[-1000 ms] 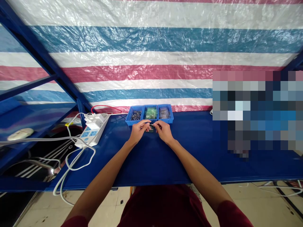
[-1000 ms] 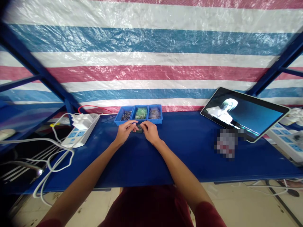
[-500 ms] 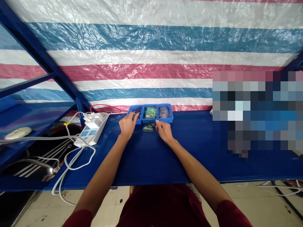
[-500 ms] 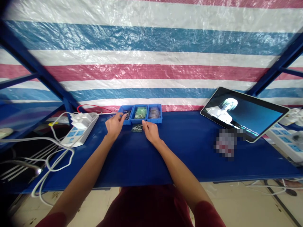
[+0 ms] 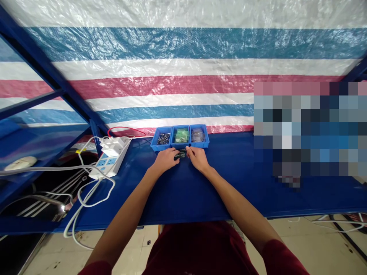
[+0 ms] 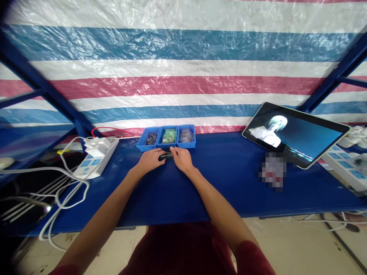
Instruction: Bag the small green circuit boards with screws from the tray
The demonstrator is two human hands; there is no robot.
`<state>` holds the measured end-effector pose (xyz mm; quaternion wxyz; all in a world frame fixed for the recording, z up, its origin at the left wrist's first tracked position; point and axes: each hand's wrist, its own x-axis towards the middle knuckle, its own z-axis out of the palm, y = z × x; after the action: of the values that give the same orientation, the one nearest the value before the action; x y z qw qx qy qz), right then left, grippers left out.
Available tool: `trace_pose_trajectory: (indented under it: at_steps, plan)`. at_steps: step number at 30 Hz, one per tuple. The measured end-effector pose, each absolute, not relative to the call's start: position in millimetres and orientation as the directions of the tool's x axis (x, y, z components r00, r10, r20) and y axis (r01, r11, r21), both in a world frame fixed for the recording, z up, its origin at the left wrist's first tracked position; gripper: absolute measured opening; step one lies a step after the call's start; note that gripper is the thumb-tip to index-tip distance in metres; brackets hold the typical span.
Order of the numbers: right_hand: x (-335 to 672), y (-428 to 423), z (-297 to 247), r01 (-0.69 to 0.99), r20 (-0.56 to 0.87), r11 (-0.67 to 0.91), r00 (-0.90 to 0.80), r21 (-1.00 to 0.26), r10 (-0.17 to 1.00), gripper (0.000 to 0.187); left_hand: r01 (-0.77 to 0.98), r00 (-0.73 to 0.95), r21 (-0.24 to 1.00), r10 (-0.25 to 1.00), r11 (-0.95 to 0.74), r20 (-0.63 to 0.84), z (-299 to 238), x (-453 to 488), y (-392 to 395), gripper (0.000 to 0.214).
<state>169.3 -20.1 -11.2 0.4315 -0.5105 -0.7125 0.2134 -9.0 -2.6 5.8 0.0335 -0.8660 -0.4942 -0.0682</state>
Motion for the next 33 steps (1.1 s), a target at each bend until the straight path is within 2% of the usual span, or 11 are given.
trace_pose_trajectory:
  at_steps: [3, 6, 10, 15, 18, 21, 24, 26, 29, 33]
  plan:
    - [169, -20, -11, 0.547, 0.395, 0.381, -0.097, -0.745, 0.913, 0.049, 0.817, 0.563, 0.024, 0.806, -0.576, 0.183, 5, -12, 1, 0.021]
    - [170, -20, -10, 0.549, 0.414, 0.394, -0.094, -0.737, 0.905, 0.042, 0.765, 0.595, 0.072, 0.745, -0.640, 0.301, 6, -15, 0, 0.019]
    - [170, -20, -10, 0.525, 0.465, 0.453, -0.118, -0.721, 0.877, 0.027, 0.699, 0.538, 0.176, 0.672, -0.693, 0.509, 10, -12, -5, 0.021]
    - [170, -19, -13, 0.516, 0.486, 0.502, -0.178, -0.695, 0.856, 0.024, 0.633, 0.451, 0.302, 0.657, -0.713, 0.604, 12, -9, -10, 0.018]
    - [171, -20, -13, 0.509, 0.504, 0.516, -0.175, -0.689, 0.846, 0.024, 0.612, 0.410, 0.378, 0.687, -0.695, 0.599, 9, -9, -9, 0.018]
    - [171, -21, -12, 0.496, 0.510, 0.520, -0.168, -0.696, 0.844, 0.025, 0.562, 0.331, 0.547, 0.775, -0.621, 0.539, 7, -7, -8, 0.022]
    - [171, -22, -11, 0.483, 0.518, 0.519, -0.150, -0.705, 0.842, 0.026, 0.402, 0.281, 0.770, 0.867, -0.496, 0.411, 7, -4, -6, 0.028]
    - [171, -22, -11, 0.475, 0.515, 0.513, -0.138, -0.715, 0.846, 0.027, 0.280, 0.282, 0.867, 0.899, -0.412, 0.336, 7, -3, -4, 0.031]
    - [170, -21, -11, 0.464, 0.496, 0.502, -0.144, -0.730, 0.856, 0.025, 0.181, 0.251, 0.914, 0.915, -0.364, 0.315, 6, -2, -3, 0.032]
    - [169, -21, -12, 0.478, 0.503, 0.512, -0.160, -0.714, 0.850, 0.028, 0.154, 0.205, 0.924, 0.926, -0.349, 0.316, 4, -1, -5, 0.035]
